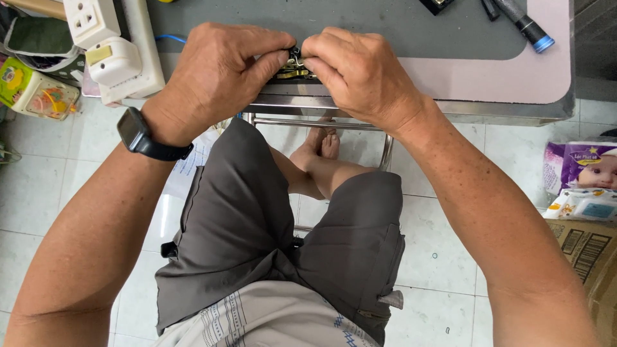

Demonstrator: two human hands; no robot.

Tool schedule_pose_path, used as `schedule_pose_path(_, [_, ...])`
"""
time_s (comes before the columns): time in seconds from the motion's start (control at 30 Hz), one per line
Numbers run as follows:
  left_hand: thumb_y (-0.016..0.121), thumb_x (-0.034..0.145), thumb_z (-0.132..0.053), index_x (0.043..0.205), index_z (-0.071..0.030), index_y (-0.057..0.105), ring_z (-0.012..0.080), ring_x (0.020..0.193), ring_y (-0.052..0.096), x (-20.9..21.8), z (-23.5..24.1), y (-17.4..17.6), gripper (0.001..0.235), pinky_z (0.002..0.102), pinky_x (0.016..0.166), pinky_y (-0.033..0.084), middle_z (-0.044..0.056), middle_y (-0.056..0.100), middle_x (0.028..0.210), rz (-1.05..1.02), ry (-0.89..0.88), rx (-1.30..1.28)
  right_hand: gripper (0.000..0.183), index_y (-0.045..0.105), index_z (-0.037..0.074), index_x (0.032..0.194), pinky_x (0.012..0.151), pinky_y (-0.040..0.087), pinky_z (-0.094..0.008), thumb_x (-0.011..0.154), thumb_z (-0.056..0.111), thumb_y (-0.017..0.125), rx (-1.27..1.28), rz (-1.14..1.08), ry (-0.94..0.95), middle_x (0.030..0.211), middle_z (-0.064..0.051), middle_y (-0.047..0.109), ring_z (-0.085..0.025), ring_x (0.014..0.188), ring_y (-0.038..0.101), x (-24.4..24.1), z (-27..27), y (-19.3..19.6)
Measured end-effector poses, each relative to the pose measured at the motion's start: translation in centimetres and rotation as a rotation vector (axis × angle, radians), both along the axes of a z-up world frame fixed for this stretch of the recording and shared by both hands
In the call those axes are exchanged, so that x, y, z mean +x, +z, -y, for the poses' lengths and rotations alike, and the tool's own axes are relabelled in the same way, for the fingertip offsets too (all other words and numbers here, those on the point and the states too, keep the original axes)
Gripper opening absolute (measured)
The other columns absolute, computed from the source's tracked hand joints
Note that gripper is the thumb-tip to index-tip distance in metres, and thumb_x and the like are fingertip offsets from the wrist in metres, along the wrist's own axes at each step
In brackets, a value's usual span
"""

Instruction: The person assembles a small electrical component by hand, manipulating internal parts and connecting wires. They then attach a black plastic housing to the assembled unit and place it on the table.

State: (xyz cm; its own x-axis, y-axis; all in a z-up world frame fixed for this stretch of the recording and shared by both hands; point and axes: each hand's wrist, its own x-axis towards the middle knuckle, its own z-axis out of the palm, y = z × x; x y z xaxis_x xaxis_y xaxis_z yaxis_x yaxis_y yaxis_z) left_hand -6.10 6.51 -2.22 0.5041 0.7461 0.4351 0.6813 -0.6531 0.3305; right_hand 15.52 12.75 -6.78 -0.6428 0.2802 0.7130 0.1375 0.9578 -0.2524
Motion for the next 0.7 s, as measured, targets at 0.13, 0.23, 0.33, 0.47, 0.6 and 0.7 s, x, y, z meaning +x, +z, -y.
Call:
schedule_pose_path(0.13, [0.058,0.106,-0.005,0.099,0.000,0.068,0.0234,0.063,0.048,0.13,0.07,0.19,0.013,0.035,0.059,0.036,0.006,0.054,0.070,0.054,0.032,-0.070,0.009,0.059,-0.004,0.096,0.058,0.045,-0.032,0.098,-0.013,0.060,-0.022,-0.021,0.023,0.077,-0.010,0.058,-0.021,0.064,0.052,0.09,0.19,0.33])
schedule_pose_path(0.23, [0.057,0.106,-0.005,0.096,0.000,0.066,0.0234,0.063,0.046,0.11,-0.03,0.14,0.015,0.036,0.059,0.035,0.006,0.052,0.068,0.055,0.014,-0.086,0.009,0.060,-0.004,0.095,0.058,0.043,-0.032,0.098,-0.013,0.058,-0.026,-0.020,0.003,0.078,-0.010,0.057,-0.021,0.063,0.050,0.14,0.19,0.27])
schedule_pose_path(0.33, [0.059,0.106,-0.004,0.098,0.002,0.068,0.0222,0.064,0.047,0.13,-0.07,0.13,0.014,0.034,0.061,0.037,0.006,0.054,0.070,0.076,0.010,-0.110,0.009,0.059,-0.004,0.096,0.058,0.043,-0.032,0.099,-0.012,0.057,-0.027,-0.007,0.008,0.076,-0.009,0.056,-0.020,0.063,0.050,0.20,0.05,0.19])
schedule_pose_path(0.47, [0.061,0.106,-0.004,0.106,0.003,0.071,0.0203,0.068,0.053,-0.01,-0.09,-0.08,0.012,0.033,0.063,0.041,0.007,0.060,0.075,0.123,0.002,-0.117,0.010,0.059,-0.004,0.094,0.057,0.045,-0.030,0.098,-0.013,0.057,-0.028,-0.001,0.022,0.075,-0.008,0.056,-0.019,0.063,0.052,0.15,-0.02,0.21])
schedule_pose_path(0.6, [0.060,0.107,-0.002,0.105,0.005,0.070,0.0198,0.069,0.053,0.13,-0.08,0.11,0.012,0.033,0.063,0.040,0.007,0.059,0.076,0.152,-0.016,-0.140,0.011,0.059,-0.004,0.093,0.058,0.044,-0.031,0.099,-0.013,0.055,-0.058,0.006,0.040,0.075,-0.009,0.056,-0.020,0.064,0.052,0.17,-0.04,0.30])
schedule_pose_path(0.7, [0.060,0.108,-0.002,0.098,0.004,0.068,0.0194,0.066,0.049,0.45,0.16,0.49,0.015,0.033,0.061,0.039,0.007,0.054,0.072,0.145,-0.010,-0.152,0.009,0.060,-0.003,0.096,0.059,0.044,-0.032,0.100,-0.010,0.057,-0.096,-0.009,0.037,0.077,-0.009,0.057,-0.020,0.065,0.052,0.19,-0.01,0.34])
